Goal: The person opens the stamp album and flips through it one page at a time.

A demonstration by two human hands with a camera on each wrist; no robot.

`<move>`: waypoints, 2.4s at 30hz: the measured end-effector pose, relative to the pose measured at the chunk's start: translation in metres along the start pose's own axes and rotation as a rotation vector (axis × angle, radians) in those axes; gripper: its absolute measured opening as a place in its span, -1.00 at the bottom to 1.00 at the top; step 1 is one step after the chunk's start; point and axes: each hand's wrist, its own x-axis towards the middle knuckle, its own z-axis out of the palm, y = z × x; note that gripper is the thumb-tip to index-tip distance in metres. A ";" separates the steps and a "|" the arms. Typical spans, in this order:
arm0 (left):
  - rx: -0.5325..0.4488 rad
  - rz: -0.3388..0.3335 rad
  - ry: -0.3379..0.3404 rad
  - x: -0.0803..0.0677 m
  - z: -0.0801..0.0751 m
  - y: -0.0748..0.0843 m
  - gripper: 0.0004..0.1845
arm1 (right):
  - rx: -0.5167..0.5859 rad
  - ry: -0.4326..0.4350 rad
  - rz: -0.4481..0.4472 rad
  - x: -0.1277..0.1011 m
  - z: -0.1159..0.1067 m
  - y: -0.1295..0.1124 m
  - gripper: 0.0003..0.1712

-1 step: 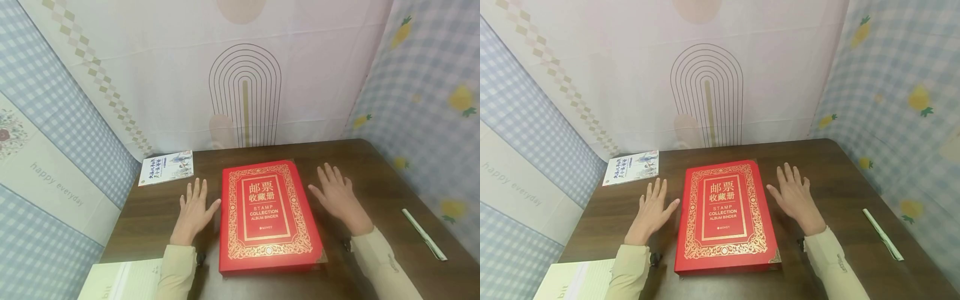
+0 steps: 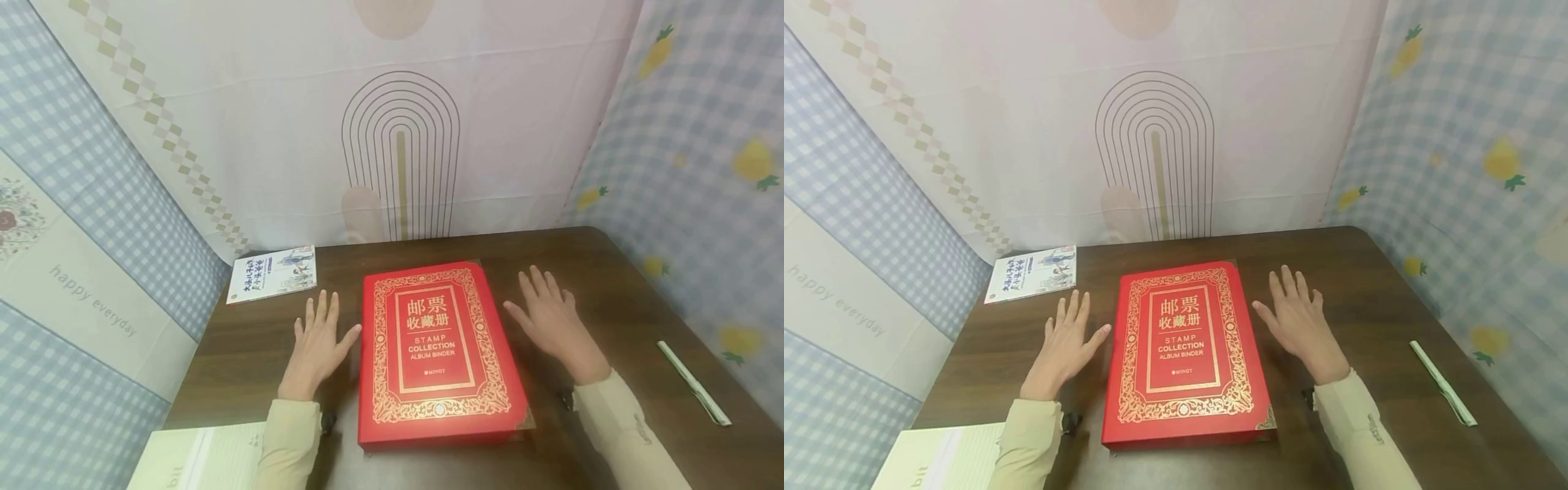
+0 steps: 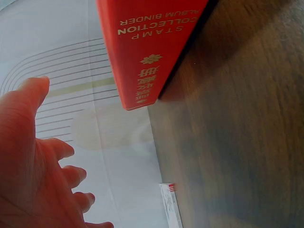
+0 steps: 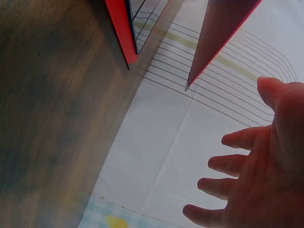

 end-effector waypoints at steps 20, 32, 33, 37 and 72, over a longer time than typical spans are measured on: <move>-0.037 0.067 0.026 -0.018 -0.001 0.027 -0.01 | 0.029 -0.020 0.012 -0.004 0.009 -0.008 -0.18; -0.075 0.141 0.066 -0.038 -0.008 0.052 -0.03 | 0.055 -0.021 0.032 -0.010 0.016 -0.010 -0.29; -0.082 0.146 0.063 -0.040 -0.008 0.054 -0.02 | 0.060 -0.025 0.036 -0.010 0.017 -0.011 -0.28; -0.107 0.167 0.059 -0.046 -0.007 0.062 -0.02 | 0.080 -0.033 0.039 -0.011 0.020 -0.009 -0.26; -0.254 0.141 -0.235 -0.108 0.053 0.098 0.00 | 0.246 -0.056 0.019 -0.025 0.042 -0.004 -0.45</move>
